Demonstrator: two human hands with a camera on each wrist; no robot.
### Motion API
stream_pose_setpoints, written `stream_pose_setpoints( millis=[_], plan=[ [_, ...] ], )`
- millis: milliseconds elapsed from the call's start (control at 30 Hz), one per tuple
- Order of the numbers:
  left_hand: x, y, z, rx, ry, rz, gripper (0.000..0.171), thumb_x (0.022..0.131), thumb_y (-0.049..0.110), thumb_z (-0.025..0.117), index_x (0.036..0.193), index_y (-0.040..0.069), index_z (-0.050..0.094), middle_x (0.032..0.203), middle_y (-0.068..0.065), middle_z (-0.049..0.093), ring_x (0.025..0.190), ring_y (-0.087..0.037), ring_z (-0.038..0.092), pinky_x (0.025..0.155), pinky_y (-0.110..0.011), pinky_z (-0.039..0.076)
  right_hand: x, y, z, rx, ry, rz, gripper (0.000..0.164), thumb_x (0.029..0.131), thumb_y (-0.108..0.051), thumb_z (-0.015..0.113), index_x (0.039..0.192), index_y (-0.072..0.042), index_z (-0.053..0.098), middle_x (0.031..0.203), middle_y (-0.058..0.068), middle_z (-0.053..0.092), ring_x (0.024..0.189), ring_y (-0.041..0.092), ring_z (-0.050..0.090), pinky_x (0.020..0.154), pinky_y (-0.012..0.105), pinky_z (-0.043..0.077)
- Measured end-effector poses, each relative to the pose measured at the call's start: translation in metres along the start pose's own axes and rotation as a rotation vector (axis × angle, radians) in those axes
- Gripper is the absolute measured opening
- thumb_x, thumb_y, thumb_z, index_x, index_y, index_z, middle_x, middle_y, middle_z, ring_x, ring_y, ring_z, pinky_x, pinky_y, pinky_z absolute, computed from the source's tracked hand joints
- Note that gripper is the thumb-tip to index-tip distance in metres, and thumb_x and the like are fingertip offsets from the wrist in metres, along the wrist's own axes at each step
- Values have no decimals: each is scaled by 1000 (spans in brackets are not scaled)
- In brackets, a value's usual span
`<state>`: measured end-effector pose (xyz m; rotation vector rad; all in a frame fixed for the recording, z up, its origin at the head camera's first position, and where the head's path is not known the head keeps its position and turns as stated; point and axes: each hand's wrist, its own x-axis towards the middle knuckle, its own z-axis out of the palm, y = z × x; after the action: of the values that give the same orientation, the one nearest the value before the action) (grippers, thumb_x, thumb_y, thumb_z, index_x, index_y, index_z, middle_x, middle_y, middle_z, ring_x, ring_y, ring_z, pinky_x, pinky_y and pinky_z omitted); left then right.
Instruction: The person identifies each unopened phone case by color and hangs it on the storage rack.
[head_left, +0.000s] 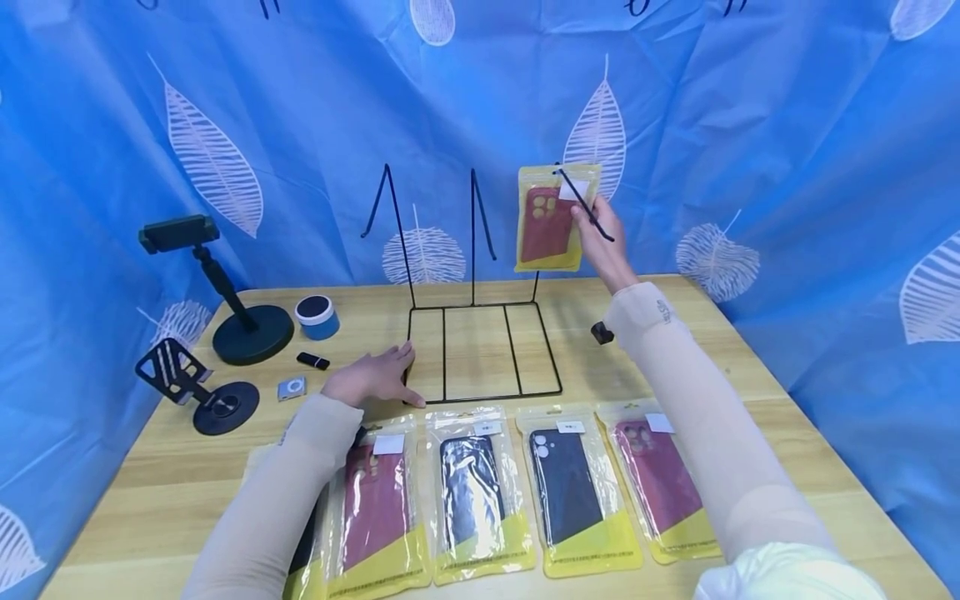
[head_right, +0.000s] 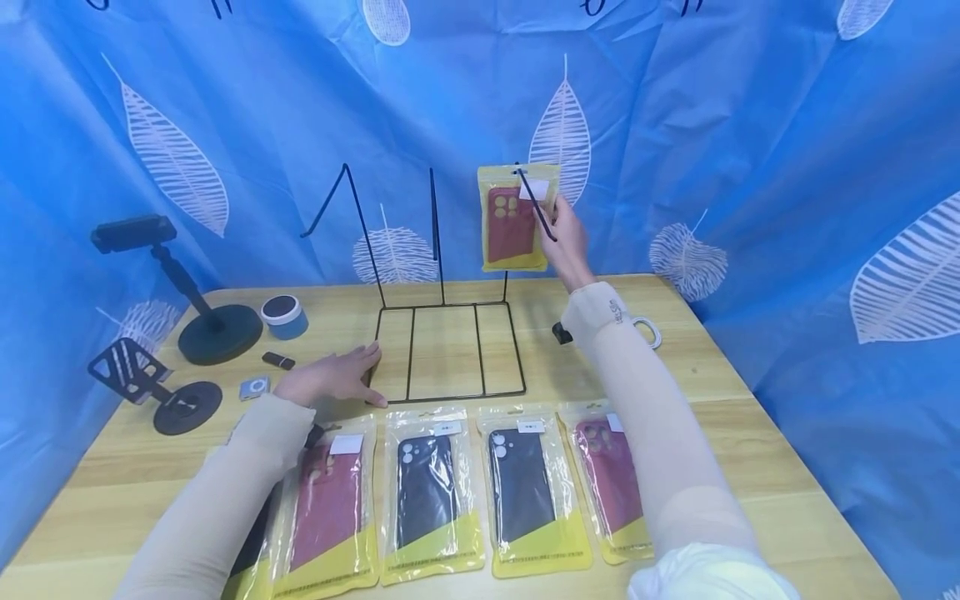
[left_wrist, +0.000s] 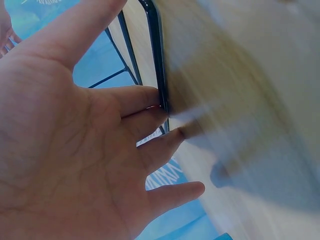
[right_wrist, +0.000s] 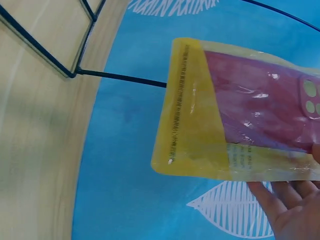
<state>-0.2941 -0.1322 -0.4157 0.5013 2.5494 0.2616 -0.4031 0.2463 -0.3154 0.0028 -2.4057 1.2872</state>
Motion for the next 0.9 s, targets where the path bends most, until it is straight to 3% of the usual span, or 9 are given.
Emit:
stream_pose_setpoints(
  millis=[100,200,300,433,500,567,733,833,900],
  plan=[
    [0,1,2,5,1,0,105,87,59,67,159,4,13,167,-14,1,154,-38,7,121,-65,8,-5,8,-1,34,-2,11,37,101,-44,53,120,-12,54,98,4,56,84,21,51,74,31,41],
    [0,1,2,8,0,-1,106,87,59,67,159,3,12,167,-14,1,154,-38,7,121,-64,8,-12,17,-4,71,5,8,43,101,-36,57,132,-7,51,123,11,62,112,25,59,94,33,47],
    [-1,2,1,0,-1,-3,106,88,58,67,159,3,11,167,-15,1,153,-39,6,121,-63,8,-22,23,-10,89,-21,33,52,100,-35,58,143,-9,44,142,12,57,131,26,54,108,39,44],
    [-3,3,-2,-13,1,-4,105,88,56,68,159,2,11,167,-15,1,153,-39,6,122,-63,7,-43,24,-26,-15,-115,97,71,99,-46,56,155,-13,27,151,11,48,138,30,48,111,47,43],
    [-3,3,-4,-9,4,-2,105,88,56,68,159,2,11,167,-16,1,153,-39,6,121,-63,7,-56,21,-38,-133,-222,113,78,98,-52,54,157,-12,22,153,13,46,137,33,47,110,51,42],
    [-3,2,-4,4,7,-4,105,88,57,67,158,2,11,167,-16,1,153,-39,6,121,-64,7,-73,20,-50,-278,-381,92,79,98,-54,53,156,-8,25,150,17,47,133,37,50,107,55,44],
    [-4,-1,-1,18,4,-3,106,87,59,67,158,0,14,166,-18,2,153,-40,7,120,-65,9,-121,40,-79,-570,-830,5,66,96,-48,59,141,0,48,131,21,61,116,39,60,96,56,50],
    [-5,0,0,9,4,6,106,87,59,67,158,1,14,167,-17,1,153,-40,7,120,-65,8,-146,63,-98,-649,-959,15,54,94,-38,66,130,2,57,119,17,67,107,33,64,91,52,53],
    [-4,1,1,11,7,14,106,87,59,67,158,1,14,167,-17,1,153,-40,7,120,-65,8,-160,77,-111,-672,-970,48,46,93,-31,68,124,1,61,112,12,68,99,27,64,89,50,54]
  ],
)
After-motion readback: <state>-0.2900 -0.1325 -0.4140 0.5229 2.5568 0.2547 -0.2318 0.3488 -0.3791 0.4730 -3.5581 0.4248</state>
